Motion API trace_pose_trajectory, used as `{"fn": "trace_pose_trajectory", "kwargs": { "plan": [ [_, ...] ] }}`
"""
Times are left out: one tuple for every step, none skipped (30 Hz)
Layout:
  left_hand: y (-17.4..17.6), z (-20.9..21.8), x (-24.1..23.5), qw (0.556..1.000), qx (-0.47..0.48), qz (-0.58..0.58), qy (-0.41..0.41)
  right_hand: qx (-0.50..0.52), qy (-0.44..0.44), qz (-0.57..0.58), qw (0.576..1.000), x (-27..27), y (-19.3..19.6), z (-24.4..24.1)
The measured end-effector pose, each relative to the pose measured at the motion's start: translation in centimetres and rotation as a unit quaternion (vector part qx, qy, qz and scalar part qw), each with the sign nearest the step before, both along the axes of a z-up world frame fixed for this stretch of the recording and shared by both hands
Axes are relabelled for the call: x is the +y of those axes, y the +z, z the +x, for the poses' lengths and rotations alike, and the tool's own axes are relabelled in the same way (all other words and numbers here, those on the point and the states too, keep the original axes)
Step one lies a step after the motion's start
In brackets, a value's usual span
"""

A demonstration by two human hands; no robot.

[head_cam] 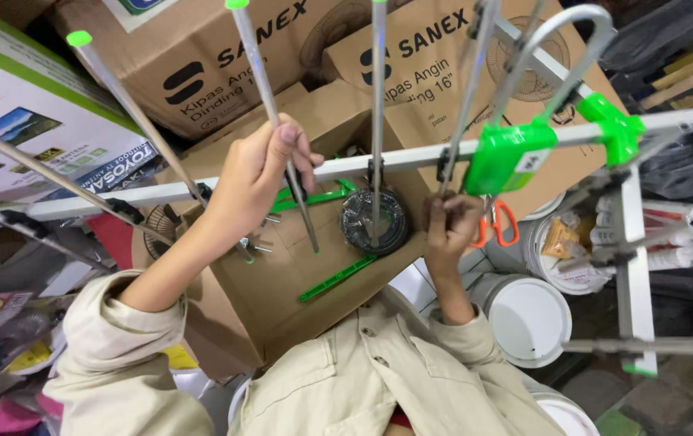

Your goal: The person assembles a television antenna by attaching aluminum rods to the plastic housing and securing the main bracket using wing nuts.

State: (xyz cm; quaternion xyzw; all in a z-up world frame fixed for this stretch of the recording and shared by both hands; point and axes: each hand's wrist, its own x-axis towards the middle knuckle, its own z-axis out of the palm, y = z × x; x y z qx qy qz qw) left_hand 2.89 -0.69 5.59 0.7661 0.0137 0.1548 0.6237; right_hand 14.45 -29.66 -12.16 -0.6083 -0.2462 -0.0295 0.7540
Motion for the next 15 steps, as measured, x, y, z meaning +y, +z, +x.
{"fn": "trace_pose_trajectory", "kwargs": {
  "plan": [
    [0.2, 0.0, -0.1, 1.0, -0.011, -0.008, -0.009, 0.001, -0.002, -0.002, 1.0, -0.1, 0.2, -0.3],
    [0.4, -0.2, -0.1, 0.999, 0.014, 0.044, 0.008, 0.003, -0.004, -0.004, 1.0, -0.1, 0.2, -0.6],
    [0.5, -0.3, 0.0, 0.994, 0.038, 0.096, 0.023, 0.004, -0.008, -0.005, 1.0, -0.2, 0.1, -0.8],
    [0.3, -0.5, 0.1, 0.986, 0.063, 0.147, 0.038, 0.042, 0.012, 0.006, 0.999, -0.1, -0.1, -0.9],
    [0.0, -0.6, 0.0, 0.969, 0.085, 0.228, 0.046, 0.08, 0.03, 0.018, 0.996, 0.1, -0.5, -1.1],
    [-0.6, -0.7, -0.1, 0.944, 0.107, 0.307, 0.054, 0.117, 0.048, 0.029, 0.992, 0.3, -0.7, -1.1],
    [-1.2, -0.7, -0.2, 0.912, 0.129, 0.384, 0.061, 0.139, 0.059, 0.041, 0.988, 0.3, -0.8, -1.1],
    [-1.8, -0.6, -0.4, 0.885, 0.184, 0.425, 0.046, 0.16, 0.07, 0.052, 0.983, 0.4, -0.9, -1.0],
    [-2.4, -0.5, -0.6, 0.853, 0.24, 0.462, 0.031, 0.183, 0.081, 0.063, 0.978, 0.5, -1.0, -1.0],
    [-2.9, -0.5, -0.7, 0.816, 0.294, 0.497, 0.015, 0.18, 0.084, 0.067, 0.978, 0.5, -1.0, -0.9],
    [-3.1, -0.6, -0.7, 0.833, 0.263, 0.486, 0.027, 0.179, 0.088, 0.069, 0.978, 0.5, -0.9, -1.0],
    [-3.2, -0.7, -0.6, 0.848, 0.231, 0.475, 0.04, 0.177, 0.091, 0.072, 0.977, 0.5, -0.7, -1.0],
    [-3.2, -0.8, -0.6, 0.862, 0.198, 0.462, 0.055, 0.174, 0.086, 0.066, 0.979, 0.3, -0.5, -0.9],
    [-3.0, -0.9, -0.8, 0.864, 0.198, 0.459, 0.056, 0.172, 0.08, 0.06, 0.98, 0.1, -0.1, -0.7],
    [-2.8, -0.8, -1.0, 0.866, 0.197, 0.456, 0.058, 0.168, 0.074, 0.055, 0.981, -0.1, 0.3, -0.5]
  ]
}}
